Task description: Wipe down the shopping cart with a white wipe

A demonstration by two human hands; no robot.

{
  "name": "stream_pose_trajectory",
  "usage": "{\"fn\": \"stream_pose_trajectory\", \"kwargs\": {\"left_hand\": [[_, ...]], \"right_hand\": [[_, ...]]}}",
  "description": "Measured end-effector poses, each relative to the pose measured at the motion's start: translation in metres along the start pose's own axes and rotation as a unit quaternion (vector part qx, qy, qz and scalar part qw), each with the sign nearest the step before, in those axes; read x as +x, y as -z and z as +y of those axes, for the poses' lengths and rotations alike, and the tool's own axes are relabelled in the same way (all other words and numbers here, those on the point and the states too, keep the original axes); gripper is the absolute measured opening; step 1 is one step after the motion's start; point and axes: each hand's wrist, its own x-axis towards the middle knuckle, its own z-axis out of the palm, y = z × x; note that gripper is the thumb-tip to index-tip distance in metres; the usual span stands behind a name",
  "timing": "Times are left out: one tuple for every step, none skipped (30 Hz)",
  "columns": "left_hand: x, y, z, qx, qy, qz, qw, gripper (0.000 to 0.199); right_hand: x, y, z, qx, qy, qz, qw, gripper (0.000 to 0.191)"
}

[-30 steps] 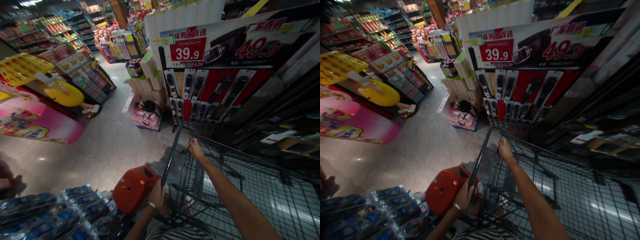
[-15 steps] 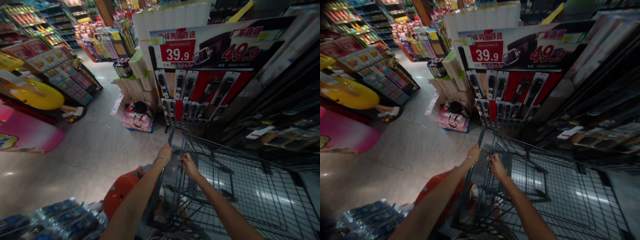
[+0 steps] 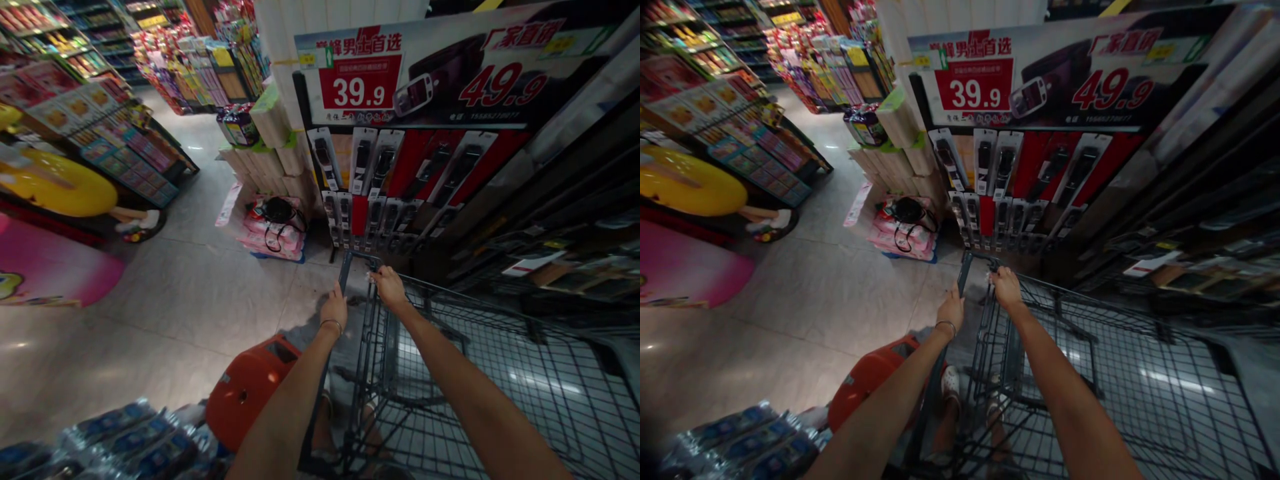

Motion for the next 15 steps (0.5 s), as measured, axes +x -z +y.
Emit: {"fn": "stream_pose_trajectory", "kwargs": {"left_hand": [[0.000,0.000,0.000,0.000,0.002,0.001,1.000,0.046],[0.000,-0.001,0.000,0.000,0.004,0.001,1.000,0.047],[0.000,-0.002,0.000,0.001,0.005,0.002,1.000,0.048],[0.000,-0.002,0.001,0.002,0.006,0.003,1.000,0.048],[0.000,-0.003,0.001,0.003,0.007,0.005,1.000,0.049],[-0.001,-0.003,0.001,0.005,0.008,0.006,1.000,0.049],[-0.001,-0.004,0.001,0.007,0.009,0.008,1.000,0.049],[-0.001,-0.004,0.001,0.008,0.008,0.009,1.000,0.049],[-0.002,-0.004,0.001,0.009,0.008,0.011,1.000,0.049],[-0.002,-0.004,0.001,0.010,0.006,0.012,1.000,0.049],[-0.002,-0.003,0.001,0.011,0.005,0.013,1.000,0.049],[-0.003,-0.003,0.001,0.010,0.004,0.015,1.000,0.049],[-0.003,-0.003,0.001,0.010,0.003,0.016,1.000,0.049],[-0.003,-0.002,0.001,0.009,0.002,0.018,1.000,0.049],[-0.004,-0.002,0.001,0.008,0.001,0.020,1.000,0.049]], "right_hand": [[0.004,-0.001,0.001,0.001,-0.004,0.000,1.000,0.027],[0.006,-0.002,0.001,0.005,-0.007,0.000,1.000,0.028],[0.006,-0.004,0.001,0.010,-0.011,-0.001,1.000,0.028],[0.004,-0.007,0.000,0.016,-0.013,-0.002,1.000,0.028],[0.001,-0.009,-0.001,0.024,-0.014,-0.003,1.000,0.028],[-0.004,-0.011,-0.003,0.033,-0.011,-0.004,0.999,0.028],[-0.010,-0.014,-0.006,0.042,-0.007,-0.005,0.999,0.026],[-0.018,-0.016,-0.009,0.053,0.000,-0.006,0.999,0.025],[-0.026,-0.018,-0.013,0.064,0.007,-0.007,0.998,0.023],[-0.036,-0.019,-0.017,0.076,0.014,-0.008,0.997,0.021],[-0.045,-0.021,-0.022,0.088,0.020,-0.008,0.996,0.018],[-0.056,-0.024,-0.026,0.101,0.024,-0.006,0.995,0.015],[-0.066,-0.026,-0.031,0.115,0.027,-0.004,0.993,0.012],[-0.075,-0.028,-0.034,0.129,0.028,0.000,0.991,0.009],[-0.084,-0.031,-0.037,0.143,0.026,0.005,0.989,0.012]]}}
